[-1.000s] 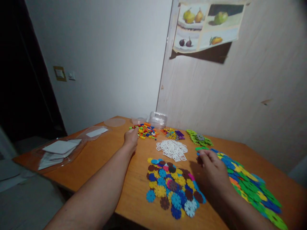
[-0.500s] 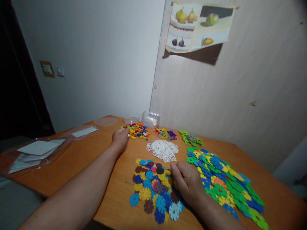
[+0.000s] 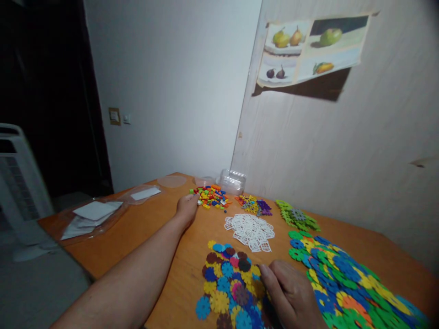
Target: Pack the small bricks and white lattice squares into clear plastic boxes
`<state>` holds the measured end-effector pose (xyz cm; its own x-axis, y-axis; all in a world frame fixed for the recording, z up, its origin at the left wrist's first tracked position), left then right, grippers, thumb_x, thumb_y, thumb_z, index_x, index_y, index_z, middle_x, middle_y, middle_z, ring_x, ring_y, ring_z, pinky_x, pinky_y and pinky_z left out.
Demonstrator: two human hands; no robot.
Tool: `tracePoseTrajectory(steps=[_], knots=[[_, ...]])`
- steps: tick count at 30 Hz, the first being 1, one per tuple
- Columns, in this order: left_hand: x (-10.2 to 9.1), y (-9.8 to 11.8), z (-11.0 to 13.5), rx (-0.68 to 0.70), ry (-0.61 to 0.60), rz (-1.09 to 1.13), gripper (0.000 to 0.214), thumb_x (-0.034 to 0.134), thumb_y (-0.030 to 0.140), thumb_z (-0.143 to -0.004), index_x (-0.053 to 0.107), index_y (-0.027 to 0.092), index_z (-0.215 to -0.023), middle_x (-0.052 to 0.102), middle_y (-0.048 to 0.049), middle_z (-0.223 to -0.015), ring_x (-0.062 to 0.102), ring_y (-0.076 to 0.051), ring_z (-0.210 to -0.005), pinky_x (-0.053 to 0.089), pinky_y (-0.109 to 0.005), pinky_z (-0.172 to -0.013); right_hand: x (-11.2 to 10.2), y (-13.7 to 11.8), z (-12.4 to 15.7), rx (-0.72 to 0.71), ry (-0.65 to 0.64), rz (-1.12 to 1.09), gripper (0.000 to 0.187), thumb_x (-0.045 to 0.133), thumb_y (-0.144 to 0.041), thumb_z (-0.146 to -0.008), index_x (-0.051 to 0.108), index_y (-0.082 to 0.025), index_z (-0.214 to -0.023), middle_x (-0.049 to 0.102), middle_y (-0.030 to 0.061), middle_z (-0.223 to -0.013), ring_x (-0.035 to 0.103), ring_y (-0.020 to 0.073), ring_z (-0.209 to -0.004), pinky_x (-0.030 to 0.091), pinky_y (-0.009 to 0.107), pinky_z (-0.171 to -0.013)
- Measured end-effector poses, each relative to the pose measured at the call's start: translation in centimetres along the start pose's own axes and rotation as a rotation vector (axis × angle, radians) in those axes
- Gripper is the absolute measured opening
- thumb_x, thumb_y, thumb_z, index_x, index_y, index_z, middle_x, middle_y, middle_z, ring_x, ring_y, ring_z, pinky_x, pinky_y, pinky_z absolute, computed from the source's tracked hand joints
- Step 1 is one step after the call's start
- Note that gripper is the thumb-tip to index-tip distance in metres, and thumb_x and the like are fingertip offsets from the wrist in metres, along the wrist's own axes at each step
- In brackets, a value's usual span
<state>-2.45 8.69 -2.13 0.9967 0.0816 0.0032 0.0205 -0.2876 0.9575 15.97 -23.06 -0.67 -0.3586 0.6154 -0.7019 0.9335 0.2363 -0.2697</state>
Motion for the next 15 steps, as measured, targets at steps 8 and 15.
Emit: tracePoseTrajectory(steps=[8, 15], knots=[[0.16, -0.12, 0.4, -0.06, 0.016, 0.067, 0.034, 0.065, 0.044, -0.071, 0.058, 0.014, -0.056, 0.048, 0.0024, -0.052, 0.038, -0.009, -0.051, 0.023, -0.021, -0.049, 0.15, 0.24, 0.19, 0.001, -0.04, 0.01, 0.039, 0.046, -0.036, -0.099, 0.045, -0.022, -0.063, 0.049, -0.0019, -0.056, 0.05, 0.0111, -0.051, 0.035, 0.023, -0.051], [0.04, 0.38, 0.75, -0.083, 0.011, 0.08, 0.034, 0.066, 0.041, -0.071, 0.052, 0.016, -0.053, 0.044, 0.0039, -0.049, 0.036, -0.008, -0.048, 0.019, -0.021, -0.047, -0.03, 0.13, 0.26, 0.047, -0.04, -0.025, 0.04, 0.044, -0.039, -0.099, 0.044, -0.022, -0.063, 0.048, -0.0021, -0.055, 0.051, 0.0114, -0.05, 0.036, 0.023, -0.049]])
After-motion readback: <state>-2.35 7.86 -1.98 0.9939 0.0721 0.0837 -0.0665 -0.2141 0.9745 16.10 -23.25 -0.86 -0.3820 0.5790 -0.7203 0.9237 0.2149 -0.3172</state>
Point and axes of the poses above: each hand's wrist, its own z-axis away from the middle knuckle, its own x-axis out of the palm, y = z × x, the point moved 2 cm from there along -z, towards the middle knuckle
